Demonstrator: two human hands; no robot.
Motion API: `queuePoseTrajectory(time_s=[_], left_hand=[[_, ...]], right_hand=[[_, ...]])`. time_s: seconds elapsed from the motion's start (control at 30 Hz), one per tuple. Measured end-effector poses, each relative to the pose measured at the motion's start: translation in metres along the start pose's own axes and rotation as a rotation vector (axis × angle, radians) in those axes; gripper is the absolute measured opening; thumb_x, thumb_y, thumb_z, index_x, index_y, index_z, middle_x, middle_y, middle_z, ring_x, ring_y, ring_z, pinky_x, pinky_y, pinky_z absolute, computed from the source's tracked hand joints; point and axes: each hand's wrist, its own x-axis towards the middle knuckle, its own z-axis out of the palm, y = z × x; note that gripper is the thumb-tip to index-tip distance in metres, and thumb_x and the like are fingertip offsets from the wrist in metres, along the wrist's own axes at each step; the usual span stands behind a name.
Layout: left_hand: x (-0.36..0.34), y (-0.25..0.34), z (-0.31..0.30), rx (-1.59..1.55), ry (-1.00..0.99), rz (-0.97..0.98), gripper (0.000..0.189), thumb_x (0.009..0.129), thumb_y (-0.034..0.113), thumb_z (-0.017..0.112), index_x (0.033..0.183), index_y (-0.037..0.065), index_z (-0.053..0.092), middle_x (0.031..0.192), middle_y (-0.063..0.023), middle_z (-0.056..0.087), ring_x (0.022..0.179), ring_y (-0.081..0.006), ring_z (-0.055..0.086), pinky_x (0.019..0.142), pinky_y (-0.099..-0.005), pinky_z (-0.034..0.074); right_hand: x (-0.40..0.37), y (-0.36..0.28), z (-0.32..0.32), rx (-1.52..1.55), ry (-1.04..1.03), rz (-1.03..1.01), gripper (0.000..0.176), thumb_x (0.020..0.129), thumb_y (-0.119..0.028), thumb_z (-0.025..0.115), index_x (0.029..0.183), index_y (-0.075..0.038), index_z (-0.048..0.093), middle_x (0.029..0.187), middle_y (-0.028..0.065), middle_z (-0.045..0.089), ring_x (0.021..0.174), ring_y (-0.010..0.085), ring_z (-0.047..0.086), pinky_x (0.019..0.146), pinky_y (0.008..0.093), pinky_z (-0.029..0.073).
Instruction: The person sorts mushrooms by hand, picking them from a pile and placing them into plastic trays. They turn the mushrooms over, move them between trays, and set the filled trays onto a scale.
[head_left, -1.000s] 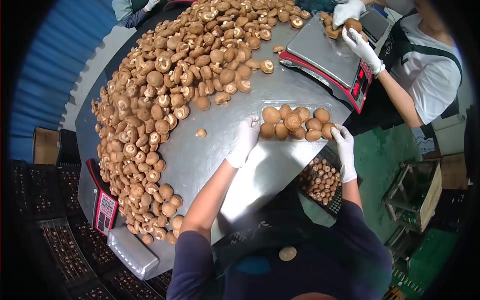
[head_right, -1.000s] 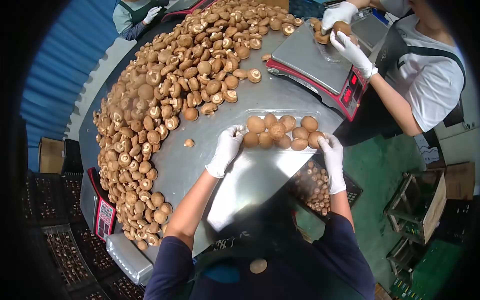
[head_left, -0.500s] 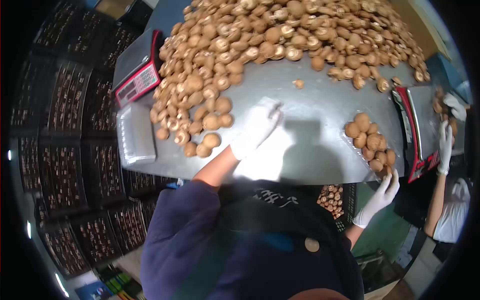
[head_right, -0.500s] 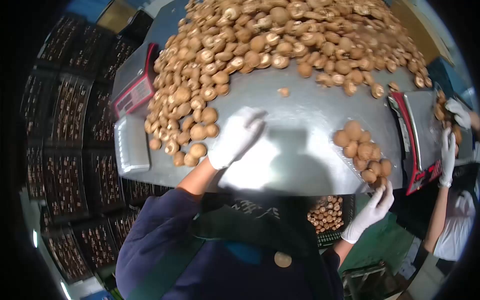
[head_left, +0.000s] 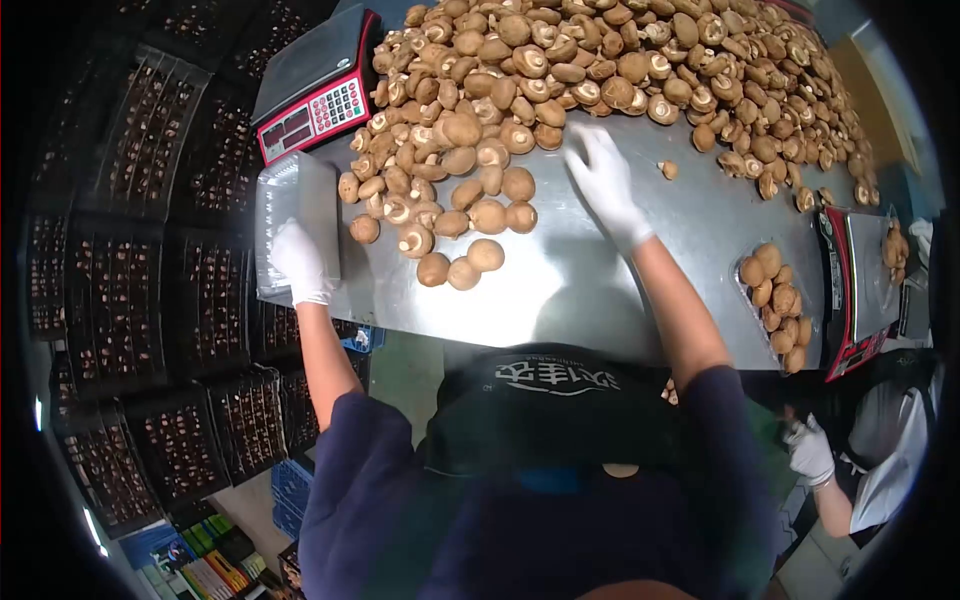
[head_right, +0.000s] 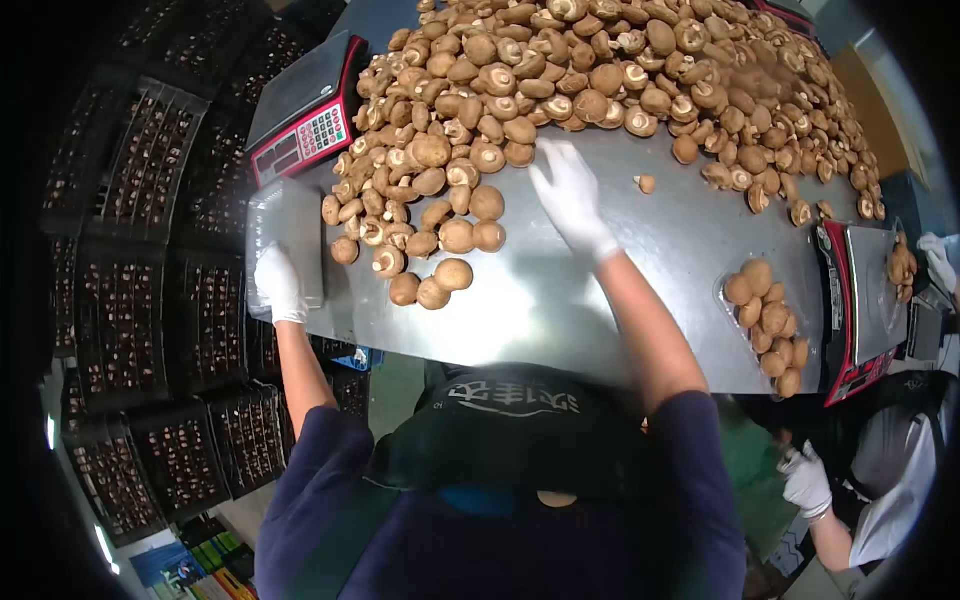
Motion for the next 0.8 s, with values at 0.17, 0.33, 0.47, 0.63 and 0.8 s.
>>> queuePoseTrajectory(time_s=[0.17, 0.33, 0.47, 0.63, 0.8], left_hand=[[-0.002, 0.012, -0.001, -0.130, 0.098, -0.100, 0.010, 0.082, 0.010, 0.058, 0.077, 0.005, 0.064, 0.077, -0.0135, 0.068, 0.072, -0.0302, 0.069, 0.063, -0.0406, 0.055], [-0.004, 0.008, -0.013, -0.306, 0.057, -0.146, 0.013, 0.084, 0.010, 0.057, 0.080, 0.001, 0.064, 0.080, -0.0132, 0.068, 0.075, -0.0321, 0.068, 0.067, -0.0421, 0.053], [-0.032, 0.038, -0.103, -0.592, 0.387, -0.162, 0.015, 0.083, 0.009, 0.066, 0.095, 0.001, 0.066, 0.088, -0.0128, 0.068, 0.078, -0.0296, 0.065, 0.072, -0.0371, 0.050], [-0.150, 0.179, -0.157, -0.455, 0.041, 0.839, 0.020, 0.076, 0.011, 0.063, 0.095, 0.009, 0.064, 0.090, -0.0107, 0.061, 0.085, -0.0270, 0.061, 0.074, -0.0398, 0.051], [-0.201, 0.262, -0.127, -1.049, -0.202, 1.363, 0.016, 0.076, 0.018, 0.064, 0.088, 0.008, 0.063, 0.080, -0.0110, 0.060, 0.078, -0.0283, 0.061, 0.068, -0.0413, 0.050]], right_hand=[[0.061, -0.006, 0.049, -0.058, -0.005, 0.298, 0.059, 0.082, -0.039, 0.068, 0.124, 0.000, 0.056, 0.118, 0.0218, 0.056, 0.110, 0.0353, 0.056, 0.095, 0.0419, 0.045], [0.064, 0.028, 0.020, 1.033, -0.128, 0.688, 0.040, 0.095, -0.036, 0.059, 0.119, -0.004, 0.061, 0.110, 0.0102, 0.067, 0.103, 0.0240, 0.064, 0.083, 0.0358, 0.050], [0.037, 0.038, -0.033, 1.574, -0.216, 0.657, 0.042, 0.101, -0.035, 0.048, 0.127, -0.002, 0.052, 0.115, 0.0140, 0.064, 0.098, 0.0302, 0.066, 0.069, 0.0318, 0.054], [-0.017, 0.033, -0.114, 1.511, -0.089, 0.536, 0.042, 0.101, -0.033, 0.047, 0.126, 0.000, 0.053, 0.115, 0.0142, 0.063, 0.093, 0.0275, 0.065, 0.070, 0.0302, 0.052], [-0.085, -0.012, -0.161, 0.691, 0.154, 0.452, 0.033, 0.096, -0.023, 0.055, 0.118, 0.001, 0.060, 0.106, 0.0047, 0.063, 0.093, 0.0130, 0.059, 0.076, 0.0270, 0.047]])
